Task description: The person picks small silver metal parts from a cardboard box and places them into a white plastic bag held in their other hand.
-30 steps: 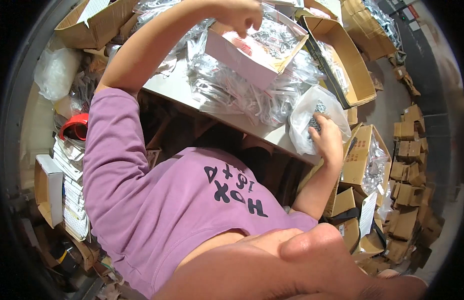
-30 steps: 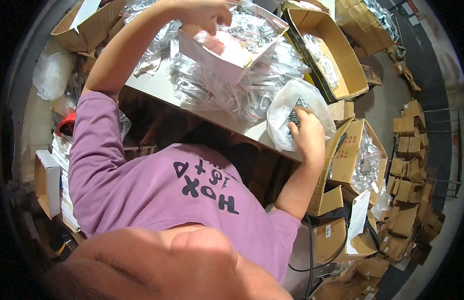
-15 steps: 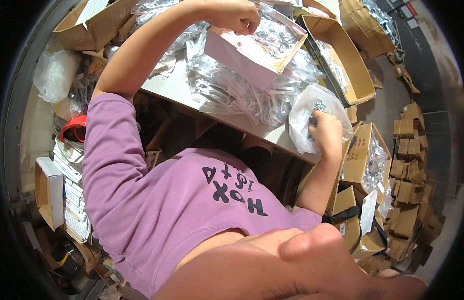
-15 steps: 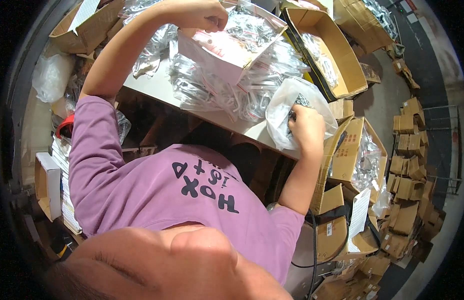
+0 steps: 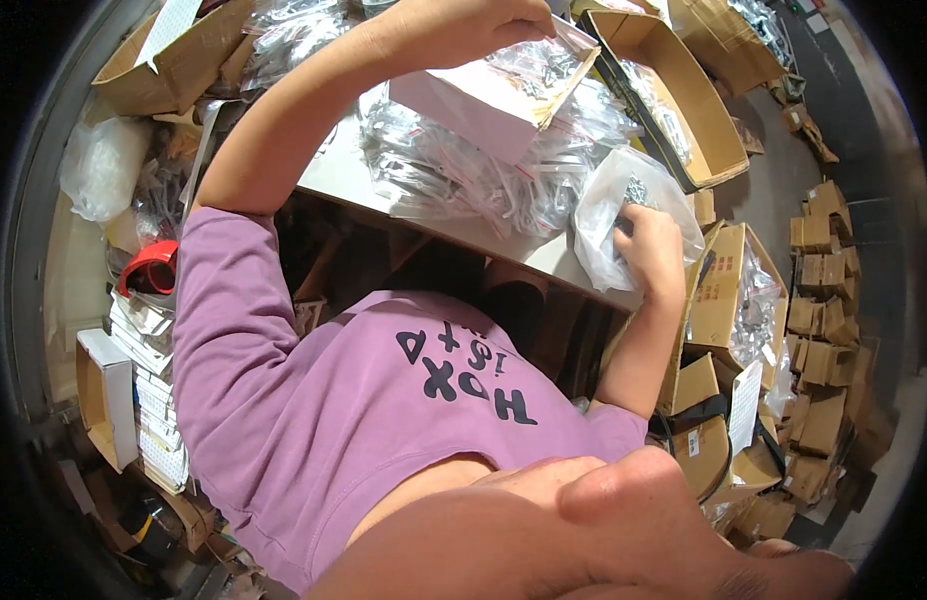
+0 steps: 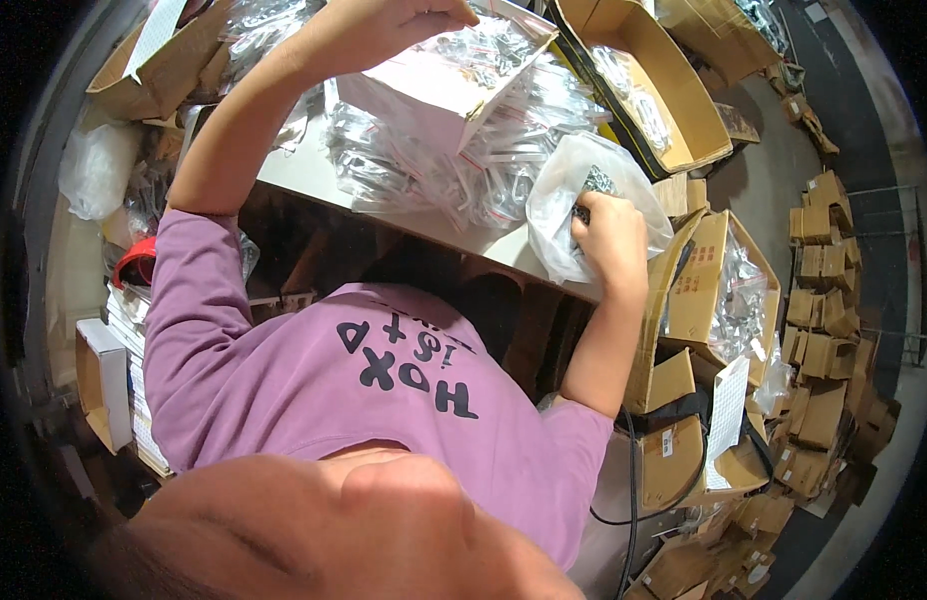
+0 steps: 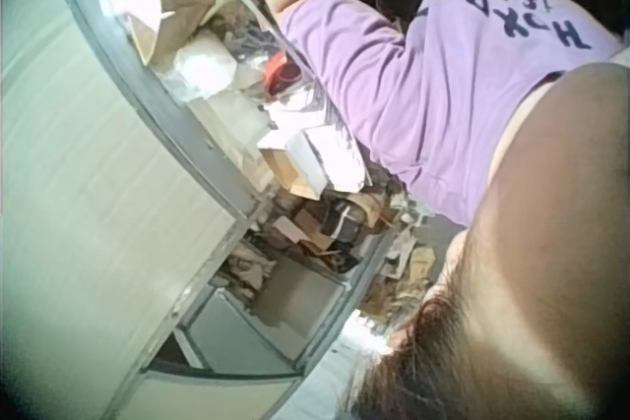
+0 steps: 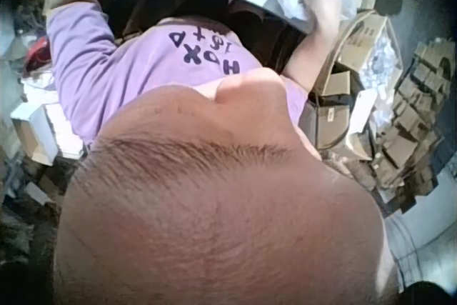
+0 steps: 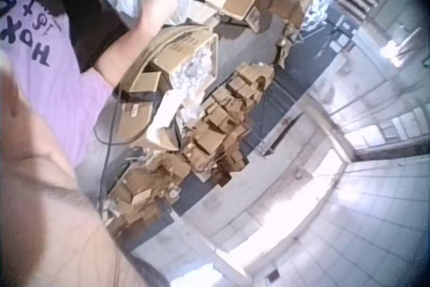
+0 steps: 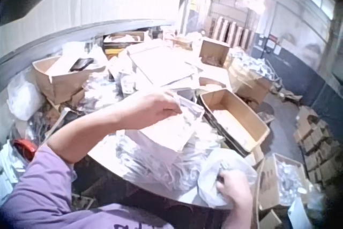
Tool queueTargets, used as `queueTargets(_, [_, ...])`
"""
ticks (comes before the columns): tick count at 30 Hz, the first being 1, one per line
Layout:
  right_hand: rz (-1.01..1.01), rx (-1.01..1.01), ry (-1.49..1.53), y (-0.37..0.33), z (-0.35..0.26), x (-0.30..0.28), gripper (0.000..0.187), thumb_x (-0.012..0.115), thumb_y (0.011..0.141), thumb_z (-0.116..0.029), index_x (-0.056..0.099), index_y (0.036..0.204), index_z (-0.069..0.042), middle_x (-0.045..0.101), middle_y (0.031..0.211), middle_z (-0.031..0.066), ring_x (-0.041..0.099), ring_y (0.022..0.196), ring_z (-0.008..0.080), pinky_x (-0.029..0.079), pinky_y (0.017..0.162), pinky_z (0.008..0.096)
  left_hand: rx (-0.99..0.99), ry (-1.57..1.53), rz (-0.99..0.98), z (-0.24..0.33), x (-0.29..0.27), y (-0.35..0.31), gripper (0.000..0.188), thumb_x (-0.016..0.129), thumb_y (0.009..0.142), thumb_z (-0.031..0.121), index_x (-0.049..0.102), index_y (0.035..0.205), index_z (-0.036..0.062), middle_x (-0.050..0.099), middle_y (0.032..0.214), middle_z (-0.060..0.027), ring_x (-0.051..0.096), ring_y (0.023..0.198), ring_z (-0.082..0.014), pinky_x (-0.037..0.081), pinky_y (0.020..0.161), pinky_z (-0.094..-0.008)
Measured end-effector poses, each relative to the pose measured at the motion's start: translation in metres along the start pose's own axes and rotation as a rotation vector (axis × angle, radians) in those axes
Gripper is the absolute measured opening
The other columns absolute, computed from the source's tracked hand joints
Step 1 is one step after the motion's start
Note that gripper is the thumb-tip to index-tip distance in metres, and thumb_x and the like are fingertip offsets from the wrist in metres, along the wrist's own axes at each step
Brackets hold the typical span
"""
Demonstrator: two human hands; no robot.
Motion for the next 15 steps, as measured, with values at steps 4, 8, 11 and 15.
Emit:
queueTargets(4, [0.017,-0.007,-0.04,0.002,0.002,0.005,0.02,0.064,0.067,-0.011,0.065,0.085,-0.002,0.063,0.08,0.0205,0.061,0.079,0.0371,0.048,0.071,0.0427,-0.043,0.099,0.039,0.024,0.0,0.0,0.016,0.059,0.084,0.015,0.063,0.087,0.0001,0.063,0.084,-0.0161,0.061,0.083,-0.0317,0.048,0.075,-0.0384])
queueTargets(8, [0.044,-0.014,0.007,0.002,0.003,0.004,0.018,0.065,0.066,-0.01,0.065,0.082,-0.002,0.063,0.08,0.0201,0.061,0.078,0.0374,0.048,0.07,0.0431,0.02,0.038,0.135,0.048,0.016,-0.003,0.018,0.07,0.079,0.019,0.062,0.077,0.0028,0.061,0.073,-0.0128,0.061,0.071,-0.0261,0.047,0.065,-0.0347])
queueTargets(11, [0.056,-0.01,0.048,0.002,0.001,0.0,0.015,0.065,0.066,-0.01,0.065,0.08,-0.003,0.063,0.078,0.0195,0.061,0.077,0.037,0.048,0.068,0.0431,0.143,-0.268,0.167,0.069,0.055,-0.011,0.018,0.074,0.074,0.015,0.062,0.078,0.0026,0.059,0.072,-0.0066,0.059,0.065,-0.023,0.046,0.058,-0.0313])
queueTargets(15, [0.054,-0.001,0.159,0.003,0.004,0.001,0.014,0.066,0.066,-0.011,0.066,0.079,-0.003,0.063,0.076,0.019,0.061,0.075,0.0368,0.048,0.066,0.0426,0.176,-0.433,0.133,0.085,0.12,-0.012,0.016,0.068,0.08,0.01,0.067,0.096,0.0075,0.057,0.083,-0.0088,0.058,0.075,-0.0264,0.047,0.066,-0.0344])
Point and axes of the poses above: each hand's wrist, its own y-axis towards the middle knuckle, its own x-axis out of the palm, z = x × y, the point moved 4 cm from there along y, towards the middle knuckle
